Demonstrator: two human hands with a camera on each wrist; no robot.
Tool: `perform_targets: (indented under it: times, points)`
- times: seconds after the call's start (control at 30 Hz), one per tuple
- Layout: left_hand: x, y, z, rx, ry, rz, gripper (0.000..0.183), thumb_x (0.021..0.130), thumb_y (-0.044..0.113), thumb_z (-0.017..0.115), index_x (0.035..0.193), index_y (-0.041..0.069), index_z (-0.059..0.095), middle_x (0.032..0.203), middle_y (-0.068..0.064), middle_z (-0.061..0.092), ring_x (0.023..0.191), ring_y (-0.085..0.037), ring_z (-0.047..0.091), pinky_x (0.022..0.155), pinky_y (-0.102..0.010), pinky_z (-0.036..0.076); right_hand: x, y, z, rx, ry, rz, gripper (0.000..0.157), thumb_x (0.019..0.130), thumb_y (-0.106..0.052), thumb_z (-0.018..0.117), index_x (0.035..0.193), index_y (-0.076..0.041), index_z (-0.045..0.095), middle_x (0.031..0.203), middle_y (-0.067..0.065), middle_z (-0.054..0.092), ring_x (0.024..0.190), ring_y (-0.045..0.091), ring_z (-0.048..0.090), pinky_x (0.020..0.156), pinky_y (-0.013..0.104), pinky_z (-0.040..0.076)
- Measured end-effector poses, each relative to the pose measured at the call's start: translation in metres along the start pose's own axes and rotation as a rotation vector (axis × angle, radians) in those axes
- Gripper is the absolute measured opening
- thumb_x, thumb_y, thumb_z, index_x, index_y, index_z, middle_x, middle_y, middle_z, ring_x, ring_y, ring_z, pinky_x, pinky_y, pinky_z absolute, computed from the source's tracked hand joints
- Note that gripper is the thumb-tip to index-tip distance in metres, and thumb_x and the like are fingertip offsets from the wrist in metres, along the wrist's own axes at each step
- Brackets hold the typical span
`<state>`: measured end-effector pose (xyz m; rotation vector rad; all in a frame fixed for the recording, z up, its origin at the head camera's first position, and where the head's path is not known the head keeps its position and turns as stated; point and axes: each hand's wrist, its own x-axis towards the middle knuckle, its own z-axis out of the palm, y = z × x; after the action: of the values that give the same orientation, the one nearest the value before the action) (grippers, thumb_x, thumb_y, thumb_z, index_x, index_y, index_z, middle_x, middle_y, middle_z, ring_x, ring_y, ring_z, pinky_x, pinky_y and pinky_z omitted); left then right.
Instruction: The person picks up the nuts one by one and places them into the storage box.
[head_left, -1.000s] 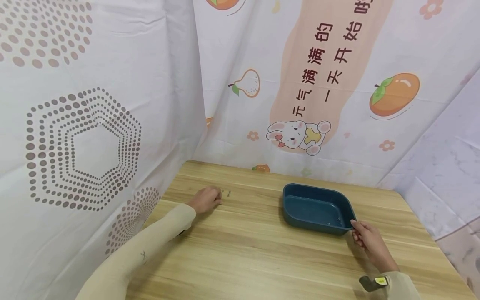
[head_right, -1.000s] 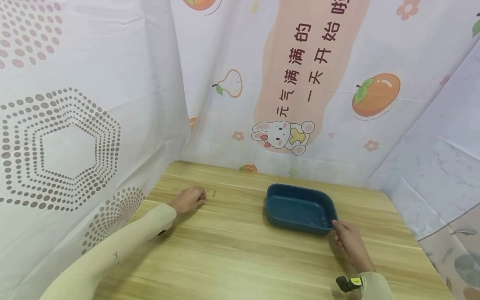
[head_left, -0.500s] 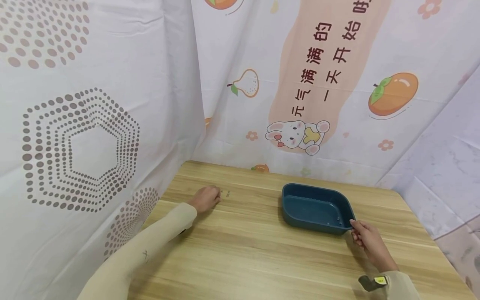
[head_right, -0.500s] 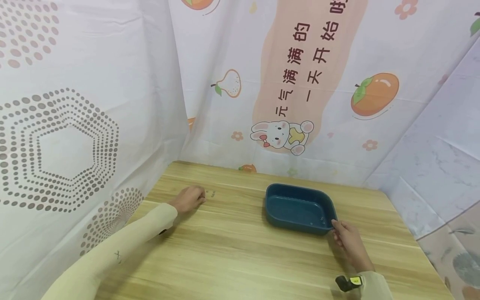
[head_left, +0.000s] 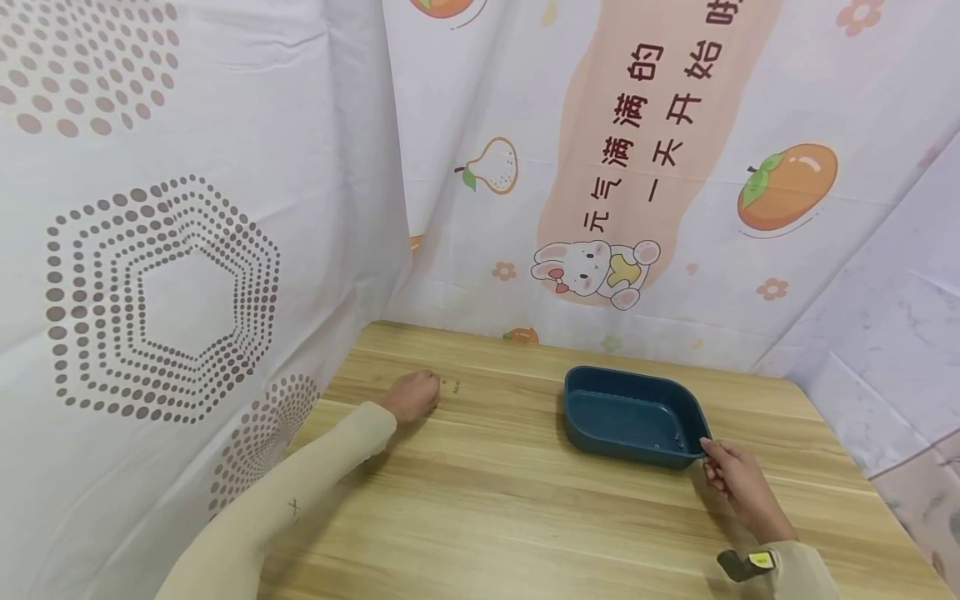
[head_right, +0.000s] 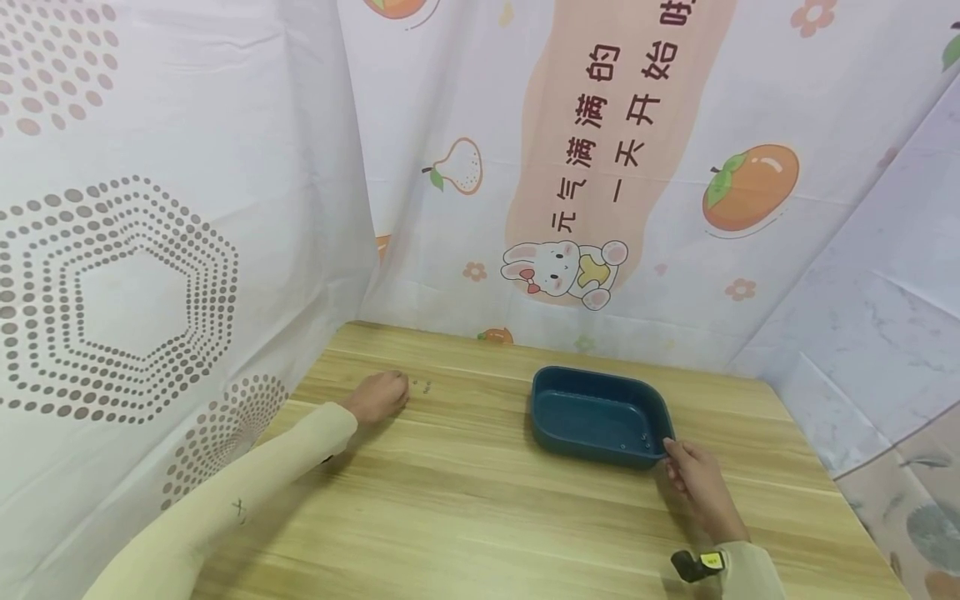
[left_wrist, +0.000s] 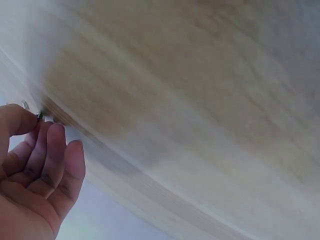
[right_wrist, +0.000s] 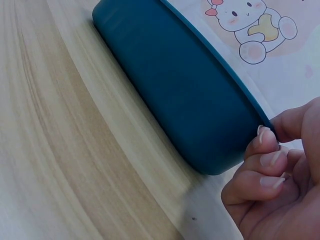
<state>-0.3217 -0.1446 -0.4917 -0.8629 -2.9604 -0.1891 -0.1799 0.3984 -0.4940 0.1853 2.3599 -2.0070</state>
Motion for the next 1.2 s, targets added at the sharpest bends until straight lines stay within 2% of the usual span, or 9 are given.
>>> perform_targets:
  times: [0.07, 0.2, 0.37, 0.53, 0.73, 0.87, 1.0, 1.1, 1.2]
  points:
    - [-0.0004, 0.0019, -0.0008, 0.035, -0.006, -0.007, 0.006, 0.091, 0.006, 0.061, 0.089, 0.001, 0.063, 0.075, -0.002, 0.054, 0.064, -0.011, 0.050, 0.058, -0.023, 0.048, 0.0002, 0.0000, 0.0001, -0.005, 0.002, 0.001, 0.041, 0.101, -0.033, 0.046, 0.080, 0.002, 0.048, 0.062, -0.003, 0.048, 0.047, 0.006, 0.039, 0.042, 0.034, 0.023]
    - [-0.0010, 0.0051, -0.0018, 0.081, -0.020, -0.007, 0.012, 0.090, 0.008, 0.064, 0.097, -0.002, 0.064, 0.083, -0.006, 0.059, 0.072, -0.014, 0.057, 0.064, -0.024, 0.051, 0.0007, -0.0004, -0.0005, -0.008, 0.002, 0.002, 0.042, 0.101, -0.034, 0.046, 0.081, 0.003, 0.048, 0.062, -0.003, 0.048, 0.047, 0.006, 0.039, 0.042, 0.035, 0.023]
    - [-0.0002, 0.0066, -0.0015, 0.112, -0.024, 0.011, 0.017, 0.089, 0.010, 0.067, 0.100, -0.003, 0.064, 0.088, -0.008, 0.062, 0.078, -0.017, 0.061, 0.067, -0.024, 0.053, 0.0007, -0.0006, -0.0008, -0.009, 0.009, 0.001, 0.042, 0.101, -0.034, 0.047, 0.080, 0.002, 0.049, 0.061, -0.003, 0.048, 0.046, 0.006, 0.039, 0.039, 0.032, 0.026]
    - [0.0003, 0.0046, -0.0002, 0.118, -0.012, 0.020, 0.015, 0.089, 0.009, 0.066, 0.099, -0.002, 0.064, 0.087, -0.007, 0.061, 0.076, -0.016, 0.060, 0.065, -0.023, 0.052, 0.0010, -0.0009, -0.0006, -0.004, 0.006, 0.003, 0.042, 0.101, -0.033, 0.047, 0.080, 0.004, 0.049, 0.061, -0.003, 0.048, 0.046, 0.006, 0.039, 0.038, 0.028, 0.029]
    - [0.0006, 0.0012, 0.0009, 0.076, 0.005, 0.011, 0.012, 0.091, 0.008, 0.061, 0.098, -0.001, 0.064, 0.083, -0.005, 0.060, 0.071, -0.013, 0.056, 0.062, -0.023, 0.050, -0.0002, -0.0024, -0.0018, 0.007, -0.001, 0.000, 0.041, 0.100, -0.033, 0.048, 0.081, 0.003, 0.049, 0.061, -0.003, 0.048, 0.046, 0.006, 0.039, 0.039, 0.031, 0.025]
    - [0.0011, -0.0009, 0.0012, 0.018, 0.042, 0.015, 0.007, 0.090, 0.007, 0.057, 0.088, 0.004, 0.064, 0.076, 0.000, 0.056, 0.064, -0.009, 0.051, 0.056, -0.020, 0.046, -0.0010, -0.0038, -0.0015, 0.018, 0.002, 0.007, 0.040, 0.100, -0.033, 0.049, 0.080, 0.002, 0.050, 0.061, -0.002, 0.048, 0.046, 0.006, 0.039, 0.042, 0.035, 0.021]
    - [0.0015, -0.0009, 0.0000, -0.020, 0.081, 0.037, 0.012, 0.089, 0.006, 0.057, 0.080, 0.010, 0.062, 0.072, 0.004, 0.053, 0.060, -0.007, 0.046, 0.052, -0.019, 0.043, 0.0002, -0.0020, -0.0012, 0.004, 0.006, 0.007, 0.041, 0.101, -0.032, 0.047, 0.080, 0.003, 0.049, 0.061, -0.002, 0.048, 0.046, 0.006, 0.039, 0.039, 0.033, 0.024]
    - [0.0019, 0.0007, -0.0013, -0.038, 0.092, 0.043, 0.013, 0.089, 0.006, 0.057, 0.078, 0.011, 0.062, 0.071, 0.005, 0.053, 0.060, -0.006, 0.046, 0.052, -0.019, 0.042, 0.0006, -0.0008, -0.0015, -0.013, 0.001, 0.005, 0.042, 0.101, -0.032, 0.046, 0.081, 0.005, 0.049, 0.062, -0.003, 0.048, 0.046, 0.006, 0.039, 0.038, 0.027, 0.030]
    - [0.0025, 0.0023, -0.0012, -0.058, 0.102, 0.041, 0.013, 0.089, 0.006, 0.057, 0.078, 0.011, 0.061, 0.071, 0.005, 0.053, 0.060, -0.006, 0.047, 0.053, -0.019, 0.043, -0.0002, -0.0015, -0.0020, -0.010, -0.006, 0.003, 0.043, 0.101, -0.033, 0.046, 0.083, 0.005, 0.049, 0.062, -0.003, 0.048, 0.047, 0.006, 0.039, 0.038, 0.028, 0.030]
